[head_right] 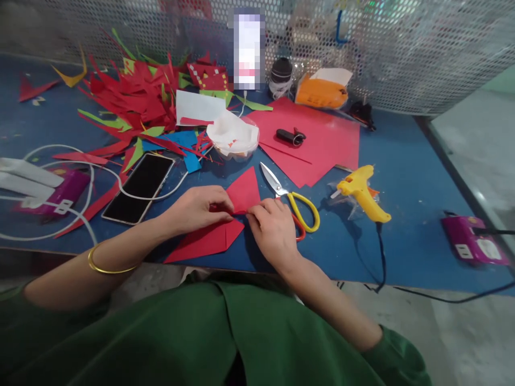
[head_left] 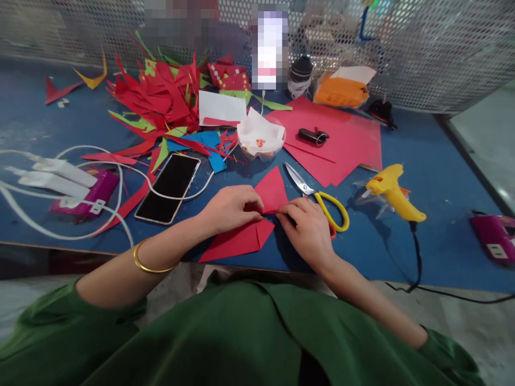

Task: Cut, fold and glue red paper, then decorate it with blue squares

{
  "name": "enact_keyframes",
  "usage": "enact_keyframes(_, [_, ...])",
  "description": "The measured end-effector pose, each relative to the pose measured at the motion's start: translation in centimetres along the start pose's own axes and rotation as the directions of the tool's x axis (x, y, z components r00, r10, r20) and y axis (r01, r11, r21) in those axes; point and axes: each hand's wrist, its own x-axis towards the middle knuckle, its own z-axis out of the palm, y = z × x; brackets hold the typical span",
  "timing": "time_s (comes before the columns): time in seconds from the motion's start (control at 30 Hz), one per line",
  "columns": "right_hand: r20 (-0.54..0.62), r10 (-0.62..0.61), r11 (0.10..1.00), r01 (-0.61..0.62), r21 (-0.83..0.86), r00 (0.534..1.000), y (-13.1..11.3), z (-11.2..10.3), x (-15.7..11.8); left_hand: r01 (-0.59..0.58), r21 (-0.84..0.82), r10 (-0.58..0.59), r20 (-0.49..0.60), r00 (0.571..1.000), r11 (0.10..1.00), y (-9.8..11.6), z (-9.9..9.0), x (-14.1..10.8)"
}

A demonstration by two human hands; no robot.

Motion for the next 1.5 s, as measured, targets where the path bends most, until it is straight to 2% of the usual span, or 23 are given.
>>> enact_keyframes(0.3, [0.008,0.069,0.992,-0.068,-0.102,0.998,-0.5,-0.1,0.0,-0.051,-0.061,0.044,-0.113,0.993,0.997,-0.4,0.6,-0.2])
enact_keyframes(0.6, [0.035,0.104,0.992,-0.101,-0.080,0.994,-0.5,-0.3,0.2,0.029,0.007,-0.028,-0.138,0.990,1.000,0.0,1.4,0.0])
enact_keyframes(0.7, [-0.113,0.141,0.990,-0.138,0.037,0.983,-0.1,-0.9,-0.1,0.034,-0.002,-0.034,-0.149,0.988,0.999,0.0,1.5,0.0])
enact_keyframes(0.77, [-0.246,0.189,0.981,-0.173,0.087,0.951,0.2,-1.3,-0.4,0.033,-0.007,-0.034,-0.151,0.988,0.999,0.0,1.6,0.0])
enact_keyframes(0.8, [-0.272,0.203,0.979,-0.186,0.089,0.941,0.4,-1.5,-0.5,0.034,-0.006,-0.035,-0.151,0.988,0.999,-0.1,1.5,0.0])
enact_keyframes(0.87, [-0.219,0.197,0.980,-0.186,0.069,0.956,0.6,-1.6,-0.6,0.037,-0.002,-0.036,-0.147,0.989,0.999,-0.1,1.5,0.0])
enact_keyframes(0.97, [-0.060,0.140,0.990,-0.138,0.036,0.988,0.4,-1.3,-0.3,0.037,0.005,-0.036,-0.144,0.989,0.999,-0.1,1.5,0.0])
enact_keyframes(1.07, [0.017,0.114,0.994,-0.114,0.000,0.993,0.1,-0.9,0.2,0.027,0.012,-0.025,-0.134,0.991,1.000,-0.1,1.4,0.0])
enact_keyframes(1.33, [0.050,0.099,0.994,-0.096,-0.054,0.994,-0.1,-0.7,0.5,-0.010,0.062,0.018,-0.121,0.993,0.998,-0.2,1.4,0.0])
enact_keyframes(1.5, [0.102,0.087,0.982,-0.068,-0.174,0.991,-0.1,-0.6,0.7,-0.007,0.078,0.016,-0.116,0.993,0.997,-0.1,1.4,-0.1])
